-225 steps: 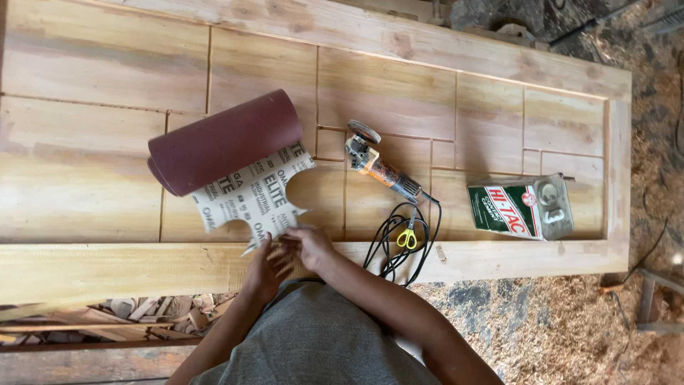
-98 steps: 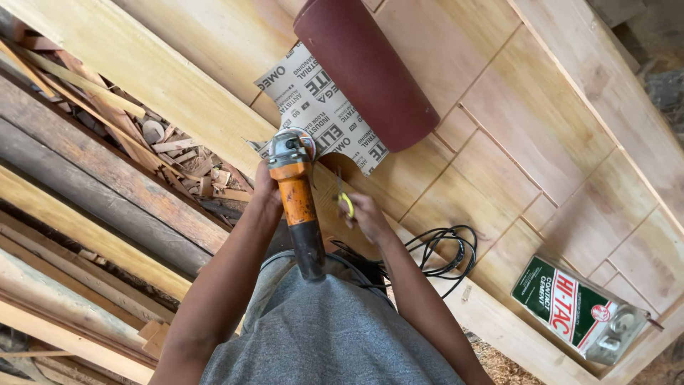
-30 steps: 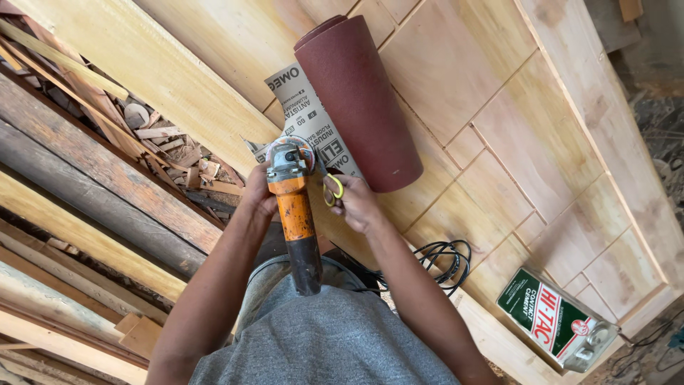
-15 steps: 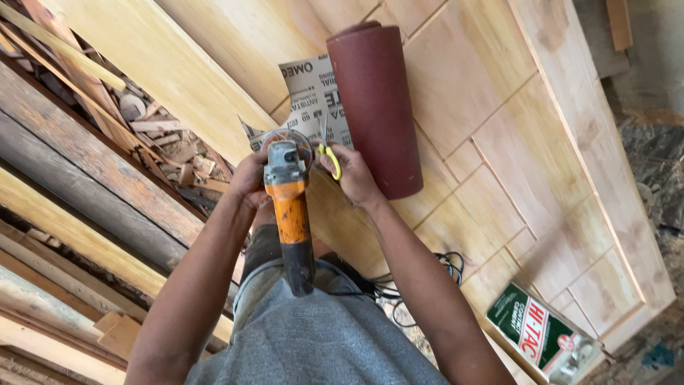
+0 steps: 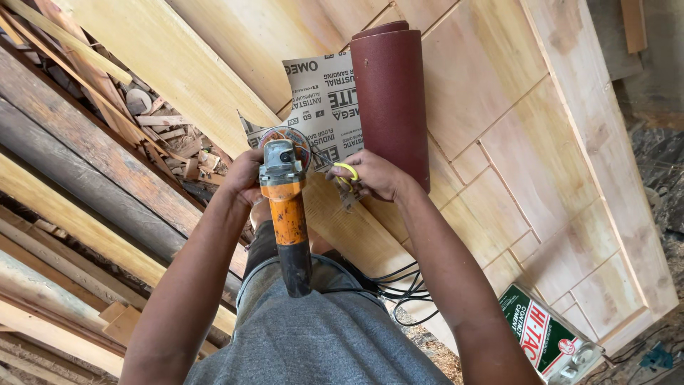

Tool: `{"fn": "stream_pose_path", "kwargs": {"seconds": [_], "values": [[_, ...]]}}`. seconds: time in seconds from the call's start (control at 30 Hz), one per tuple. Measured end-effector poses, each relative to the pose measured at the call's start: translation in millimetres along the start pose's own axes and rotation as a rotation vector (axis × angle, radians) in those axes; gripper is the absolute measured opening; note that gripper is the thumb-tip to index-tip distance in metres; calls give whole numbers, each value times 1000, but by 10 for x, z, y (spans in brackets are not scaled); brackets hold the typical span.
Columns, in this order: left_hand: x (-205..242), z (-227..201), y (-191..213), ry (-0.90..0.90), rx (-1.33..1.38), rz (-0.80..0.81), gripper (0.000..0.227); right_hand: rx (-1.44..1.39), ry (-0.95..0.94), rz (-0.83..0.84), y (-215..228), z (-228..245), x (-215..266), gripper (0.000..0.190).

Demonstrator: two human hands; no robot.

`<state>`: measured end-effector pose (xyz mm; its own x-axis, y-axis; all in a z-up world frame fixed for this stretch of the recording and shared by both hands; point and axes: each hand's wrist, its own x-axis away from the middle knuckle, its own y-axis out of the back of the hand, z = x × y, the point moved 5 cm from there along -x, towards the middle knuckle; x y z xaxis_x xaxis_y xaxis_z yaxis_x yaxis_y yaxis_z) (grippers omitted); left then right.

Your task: The person cuts a piece of sandpaper with scissors, pours contact cement onto an angle grinder's sanding disc, and presses the sandpaper onto the disc to adhere it. The person then places the tools and materials on the workbench.

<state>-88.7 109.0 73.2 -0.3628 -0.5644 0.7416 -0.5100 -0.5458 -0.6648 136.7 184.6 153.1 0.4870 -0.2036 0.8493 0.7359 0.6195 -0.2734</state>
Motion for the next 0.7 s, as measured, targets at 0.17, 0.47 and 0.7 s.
{"fn": "stream_pose_path", "kwargs": {"seconds": [0.17,0.47,0.7], "values": [[28,-60,-91,-12,33,-21,35,-111,22,49,-39,23,74,37],[24,-102,-99,-17,10,-58,35,-66,-82,27,-65,-45,55,42],[43,-94,-99,-17,14,-59,36,-140,39,13,-114,-45,39,41]]}}
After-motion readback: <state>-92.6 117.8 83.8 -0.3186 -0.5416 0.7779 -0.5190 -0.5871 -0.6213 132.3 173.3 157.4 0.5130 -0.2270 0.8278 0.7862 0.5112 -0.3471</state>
